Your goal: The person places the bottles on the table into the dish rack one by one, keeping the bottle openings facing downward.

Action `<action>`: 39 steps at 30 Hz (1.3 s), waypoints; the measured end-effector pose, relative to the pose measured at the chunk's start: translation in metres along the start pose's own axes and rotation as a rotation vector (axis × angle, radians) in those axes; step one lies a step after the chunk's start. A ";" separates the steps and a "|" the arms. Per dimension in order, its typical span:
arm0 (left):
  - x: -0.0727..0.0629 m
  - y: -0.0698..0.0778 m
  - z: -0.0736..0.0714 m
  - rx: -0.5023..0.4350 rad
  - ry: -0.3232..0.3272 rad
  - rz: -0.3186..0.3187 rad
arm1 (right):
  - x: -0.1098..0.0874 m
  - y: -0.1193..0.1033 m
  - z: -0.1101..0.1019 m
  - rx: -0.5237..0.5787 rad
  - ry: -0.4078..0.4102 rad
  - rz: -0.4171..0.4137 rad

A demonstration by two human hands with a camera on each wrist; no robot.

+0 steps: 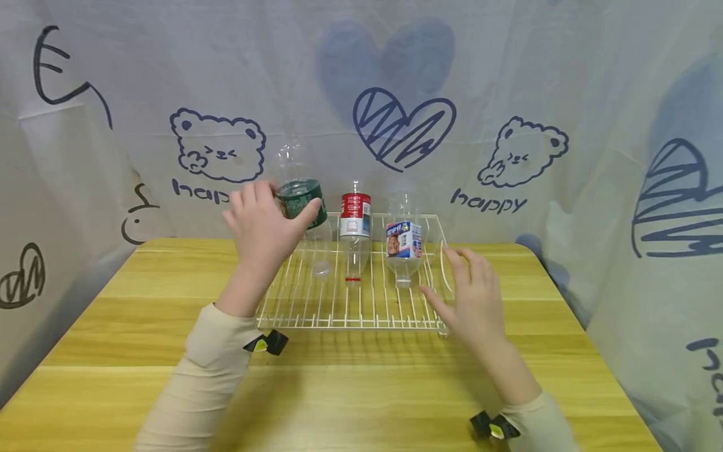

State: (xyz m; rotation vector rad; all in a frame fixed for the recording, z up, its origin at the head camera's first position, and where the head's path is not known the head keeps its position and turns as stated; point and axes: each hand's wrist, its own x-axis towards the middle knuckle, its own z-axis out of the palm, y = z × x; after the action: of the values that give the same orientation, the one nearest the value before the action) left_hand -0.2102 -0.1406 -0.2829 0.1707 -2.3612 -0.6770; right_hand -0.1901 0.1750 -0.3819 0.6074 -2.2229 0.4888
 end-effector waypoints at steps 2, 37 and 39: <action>0.004 -0.002 -0.001 0.042 -0.016 0.006 | 0.000 0.005 0.000 -0.008 -0.051 0.039; 0.050 -0.038 0.051 0.329 -0.293 -0.080 | -0.002 0.016 0.004 0.022 -0.732 0.345; 0.050 -0.041 0.054 0.334 -0.301 -0.084 | -0.002 0.016 0.004 0.026 -0.734 0.345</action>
State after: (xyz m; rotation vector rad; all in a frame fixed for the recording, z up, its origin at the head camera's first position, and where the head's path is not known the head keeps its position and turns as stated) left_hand -0.2857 -0.1675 -0.3103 0.3353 -2.7609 -0.3592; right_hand -0.2001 0.1861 -0.3888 0.4569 -3.0533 0.5205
